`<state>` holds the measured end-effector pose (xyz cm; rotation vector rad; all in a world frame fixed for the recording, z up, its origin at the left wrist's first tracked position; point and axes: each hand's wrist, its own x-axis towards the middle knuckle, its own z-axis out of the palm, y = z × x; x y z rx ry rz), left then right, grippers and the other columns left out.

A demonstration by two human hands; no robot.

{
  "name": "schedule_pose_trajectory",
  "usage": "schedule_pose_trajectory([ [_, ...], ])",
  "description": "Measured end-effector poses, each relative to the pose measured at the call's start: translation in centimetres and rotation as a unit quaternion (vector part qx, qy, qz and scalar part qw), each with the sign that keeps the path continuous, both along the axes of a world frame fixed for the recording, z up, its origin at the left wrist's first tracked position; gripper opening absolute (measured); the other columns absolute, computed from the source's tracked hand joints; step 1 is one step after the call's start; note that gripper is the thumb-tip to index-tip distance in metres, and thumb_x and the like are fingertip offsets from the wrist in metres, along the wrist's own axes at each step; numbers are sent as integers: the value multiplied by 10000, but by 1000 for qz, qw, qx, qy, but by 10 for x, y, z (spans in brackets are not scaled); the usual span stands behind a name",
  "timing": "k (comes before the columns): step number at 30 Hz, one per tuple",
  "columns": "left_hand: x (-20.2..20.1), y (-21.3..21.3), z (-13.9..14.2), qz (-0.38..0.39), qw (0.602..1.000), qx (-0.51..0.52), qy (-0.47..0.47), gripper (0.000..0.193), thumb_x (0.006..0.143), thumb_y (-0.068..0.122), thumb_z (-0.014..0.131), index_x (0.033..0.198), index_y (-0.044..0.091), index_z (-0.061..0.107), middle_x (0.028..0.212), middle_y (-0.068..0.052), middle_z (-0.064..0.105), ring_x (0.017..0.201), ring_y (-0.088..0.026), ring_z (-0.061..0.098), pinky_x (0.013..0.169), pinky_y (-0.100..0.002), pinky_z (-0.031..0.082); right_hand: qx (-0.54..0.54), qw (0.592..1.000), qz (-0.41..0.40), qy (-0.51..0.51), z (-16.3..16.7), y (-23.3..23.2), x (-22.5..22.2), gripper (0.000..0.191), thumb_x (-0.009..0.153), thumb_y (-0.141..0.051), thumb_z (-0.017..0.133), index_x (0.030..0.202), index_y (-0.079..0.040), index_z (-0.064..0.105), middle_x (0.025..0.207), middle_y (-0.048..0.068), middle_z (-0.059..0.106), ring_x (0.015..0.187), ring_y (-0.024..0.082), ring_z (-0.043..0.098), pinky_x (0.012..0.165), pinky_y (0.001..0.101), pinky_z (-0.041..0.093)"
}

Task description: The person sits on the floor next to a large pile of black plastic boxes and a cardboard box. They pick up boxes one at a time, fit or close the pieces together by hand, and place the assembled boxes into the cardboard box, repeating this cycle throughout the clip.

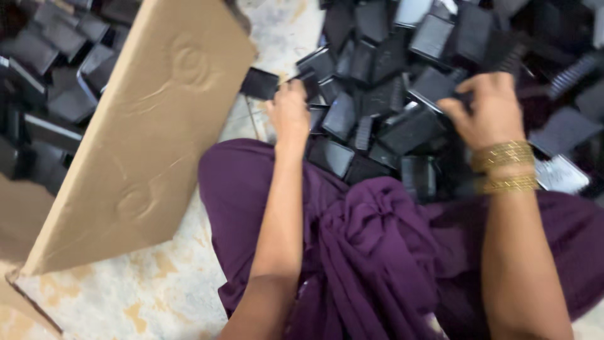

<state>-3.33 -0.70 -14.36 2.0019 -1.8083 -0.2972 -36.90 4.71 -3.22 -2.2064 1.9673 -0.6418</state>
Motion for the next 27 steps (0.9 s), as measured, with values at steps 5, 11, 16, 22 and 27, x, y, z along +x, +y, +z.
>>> schedule_pose_trajectory([
  [5,2,1,7,-7,947,-42,317,370,1015,49,520,1368,-27,439,1193,-247,656,1154,-360,633,1006,-452,480,68,997,-9,27,-28,-7,-4,577,776,-432,904,1103,-48,622,1167,222,629,1100,455,591,923,525,505],
  [11,-2,9,14,-98,597,-79,792,370,1023,41,383,1319,-19,596,1239,-116,677,1127,-210,649,1016,-357,535,112,993,44,-20,-23,-20,-9,557,693,-294,900,1126,-74,628,1151,253,620,1083,451,613,949,486,516],
  [16,-14,29,34,-335,227,45,913,540,1139,508,504,1253,-12,594,983,-114,663,834,-235,644,700,-349,555,120,984,-8,-132,10,-6,14,652,723,-356,910,1194,-60,568,1211,181,657,1082,329,646,921,442,523],
  [22,-54,34,46,-64,494,55,865,475,1022,495,495,1207,64,573,1060,-48,657,943,-159,651,858,-343,560,121,885,131,-430,17,13,119,656,843,-217,860,1369,-70,497,1286,155,655,1142,226,662,956,375,566],
  [27,-61,35,34,-60,622,26,780,576,1110,524,419,1437,54,478,1326,-105,566,1173,-180,583,1014,-340,494,88,930,109,-340,13,13,143,689,839,-194,880,1401,-60,506,1352,174,655,1191,258,667,979,395,569],
])
